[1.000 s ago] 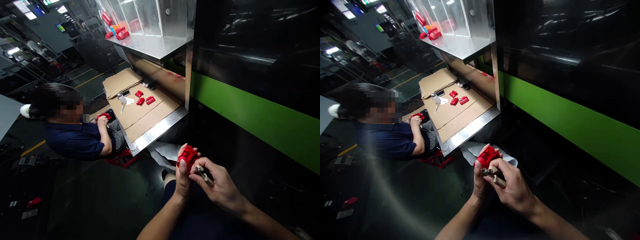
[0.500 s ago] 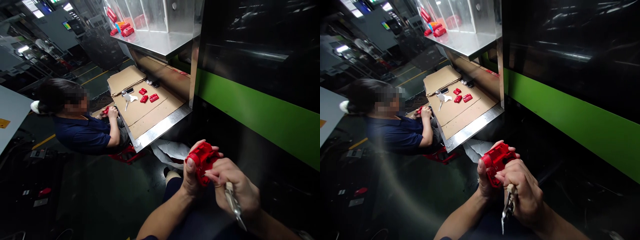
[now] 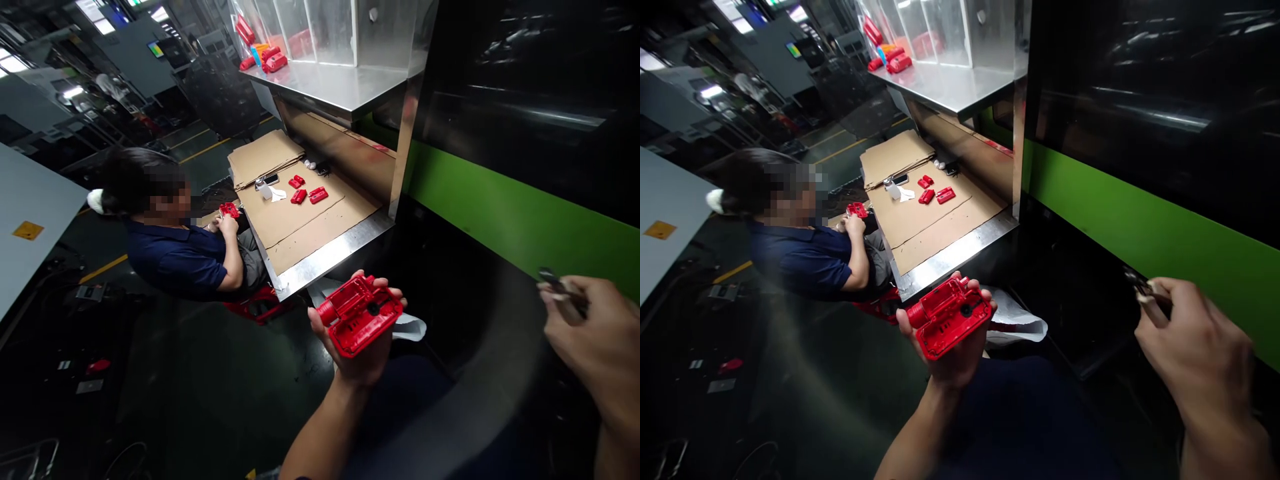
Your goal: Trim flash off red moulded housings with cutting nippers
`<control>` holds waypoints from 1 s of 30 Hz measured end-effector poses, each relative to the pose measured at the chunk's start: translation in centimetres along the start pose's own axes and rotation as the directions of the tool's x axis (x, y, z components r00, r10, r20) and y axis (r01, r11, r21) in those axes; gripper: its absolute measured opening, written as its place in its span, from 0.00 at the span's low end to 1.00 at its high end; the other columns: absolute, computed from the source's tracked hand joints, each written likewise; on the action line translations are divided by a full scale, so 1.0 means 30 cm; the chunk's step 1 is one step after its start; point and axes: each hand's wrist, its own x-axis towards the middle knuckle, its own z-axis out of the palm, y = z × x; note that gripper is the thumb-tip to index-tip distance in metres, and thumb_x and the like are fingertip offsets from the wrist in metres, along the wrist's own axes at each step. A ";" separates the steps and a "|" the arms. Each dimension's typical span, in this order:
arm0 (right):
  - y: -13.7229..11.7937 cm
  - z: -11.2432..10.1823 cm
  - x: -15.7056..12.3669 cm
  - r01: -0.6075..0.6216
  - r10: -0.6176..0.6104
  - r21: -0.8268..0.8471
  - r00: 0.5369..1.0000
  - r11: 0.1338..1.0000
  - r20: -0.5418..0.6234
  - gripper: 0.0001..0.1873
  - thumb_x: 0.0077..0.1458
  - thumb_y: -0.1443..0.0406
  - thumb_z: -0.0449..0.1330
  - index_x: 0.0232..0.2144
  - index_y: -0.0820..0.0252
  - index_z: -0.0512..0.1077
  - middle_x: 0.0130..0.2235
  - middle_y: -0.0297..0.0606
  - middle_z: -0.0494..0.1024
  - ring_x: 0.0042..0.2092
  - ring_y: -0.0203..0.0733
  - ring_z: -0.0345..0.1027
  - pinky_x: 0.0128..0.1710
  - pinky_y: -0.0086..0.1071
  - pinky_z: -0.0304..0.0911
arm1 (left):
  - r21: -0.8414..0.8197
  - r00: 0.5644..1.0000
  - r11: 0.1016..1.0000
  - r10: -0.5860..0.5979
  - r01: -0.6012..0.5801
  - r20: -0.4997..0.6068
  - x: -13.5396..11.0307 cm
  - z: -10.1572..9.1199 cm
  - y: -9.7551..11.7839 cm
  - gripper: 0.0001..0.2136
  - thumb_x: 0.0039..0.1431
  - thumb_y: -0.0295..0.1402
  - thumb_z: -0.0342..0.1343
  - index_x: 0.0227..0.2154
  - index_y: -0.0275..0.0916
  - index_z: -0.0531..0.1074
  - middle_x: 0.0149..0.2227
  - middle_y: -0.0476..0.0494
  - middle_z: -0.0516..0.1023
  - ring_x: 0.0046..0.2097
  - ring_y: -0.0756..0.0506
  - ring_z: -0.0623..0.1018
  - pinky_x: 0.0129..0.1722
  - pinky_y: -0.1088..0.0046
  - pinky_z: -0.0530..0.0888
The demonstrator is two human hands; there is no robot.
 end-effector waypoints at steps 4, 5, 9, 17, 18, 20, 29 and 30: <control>0.088 0.050 0.037 -0.152 0.173 -0.129 0.971 0.980 0.166 0.06 0.52 0.61 0.63 0.32 0.54 0.70 0.25 0.46 0.76 0.18 0.42 0.60 0.16 0.36 0.55 | -0.006 0.999 1.000 -0.014 0.014 0.041 -0.002 0.004 -0.019 0.36 0.56 0.65 0.51 0.51 0.39 0.76 0.50 0.34 0.79 0.50 0.35 0.78 0.55 0.57 0.71; 0.094 0.053 0.029 -0.208 0.227 -0.117 0.958 0.971 0.174 0.09 0.50 0.60 0.66 0.30 0.53 0.69 0.23 0.43 0.75 0.17 0.42 0.59 0.15 0.35 0.55 | -0.009 0.998 1.000 -0.015 0.015 0.056 -0.002 0.003 -0.020 0.36 0.55 0.66 0.51 0.51 0.39 0.75 0.51 0.32 0.78 0.51 0.34 0.78 0.57 0.56 0.71; 0.050 0.034 -0.026 -0.322 0.331 -0.077 0.927 0.944 0.174 0.20 0.41 0.51 0.72 0.29 0.50 0.68 0.21 0.40 0.75 0.20 0.48 0.64 0.18 0.39 0.59 | 0.012 0.994 1.000 -0.019 0.017 0.105 0.000 -0.002 -0.021 0.38 0.51 0.68 0.53 0.52 0.40 0.75 0.53 0.29 0.77 0.54 0.32 0.76 0.61 0.54 0.66; -0.122 -0.015 -0.034 0.172 -0.211 0.228 0.965 0.958 0.158 0.16 0.62 0.60 0.60 0.52 0.51 0.72 0.49 0.41 0.80 0.47 0.49 0.76 0.38 0.38 0.71 | 0.149 0.988 0.979 0.123 -0.136 0.096 0.004 -0.012 -0.033 0.38 0.50 0.60 0.63 0.60 0.48 0.66 0.57 0.39 0.75 0.66 0.31 0.64 0.67 0.52 0.59; -0.147 -0.015 -0.022 0.259 -0.306 0.264 0.939 0.929 0.156 0.19 0.63 0.60 0.59 0.56 0.51 0.70 0.51 0.41 0.78 0.49 0.49 0.74 0.42 0.37 0.71 | 0.194 0.985 0.968 0.144 -0.160 0.096 0.001 -0.013 -0.033 0.40 0.48 0.57 0.67 0.62 0.51 0.63 0.58 0.41 0.73 0.67 0.31 0.61 0.68 0.52 0.58; -0.209 -0.018 0.003 0.342 -0.418 0.349 0.892 0.872 0.170 0.22 0.65 0.58 0.56 0.60 0.50 0.66 0.54 0.39 0.76 0.53 0.47 0.70 0.48 0.38 0.69 | 0.290 0.977 0.934 0.189 -0.209 0.095 -0.006 -0.022 -0.031 0.44 0.46 0.52 0.71 0.65 0.56 0.57 0.62 0.44 0.69 0.69 0.32 0.58 0.68 0.52 0.56; -0.483 -0.072 0.086 0.414 -0.530 0.358 0.775 0.837 0.345 0.27 0.68 0.53 0.47 0.55 0.66 0.72 0.48 0.44 0.77 0.46 0.49 0.65 0.47 0.46 0.67 | 0.648 0.877 0.596 0.387 -0.474 0.285 -0.013 -0.086 -0.003 0.49 0.53 0.53 0.65 0.69 0.50 0.41 0.68 0.36 0.56 0.69 0.26 0.56 0.68 0.45 0.56; -0.500 -0.072 0.090 0.427 -0.526 0.322 0.772 0.845 0.357 0.28 0.67 0.52 0.47 0.54 0.67 0.72 0.47 0.44 0.77 0.46 0.50 0.65 0.46 0.48 0.67 | 0.665 0.857 0.549 0.408 -0.506 0.315 -0.011 -0.083 -0.001 0.49 0.53 0.52 0.66 0.69 0.51 0.41 0.67 0.36 0.57 0.68 0.27 0.56 0.68 0.45 0.57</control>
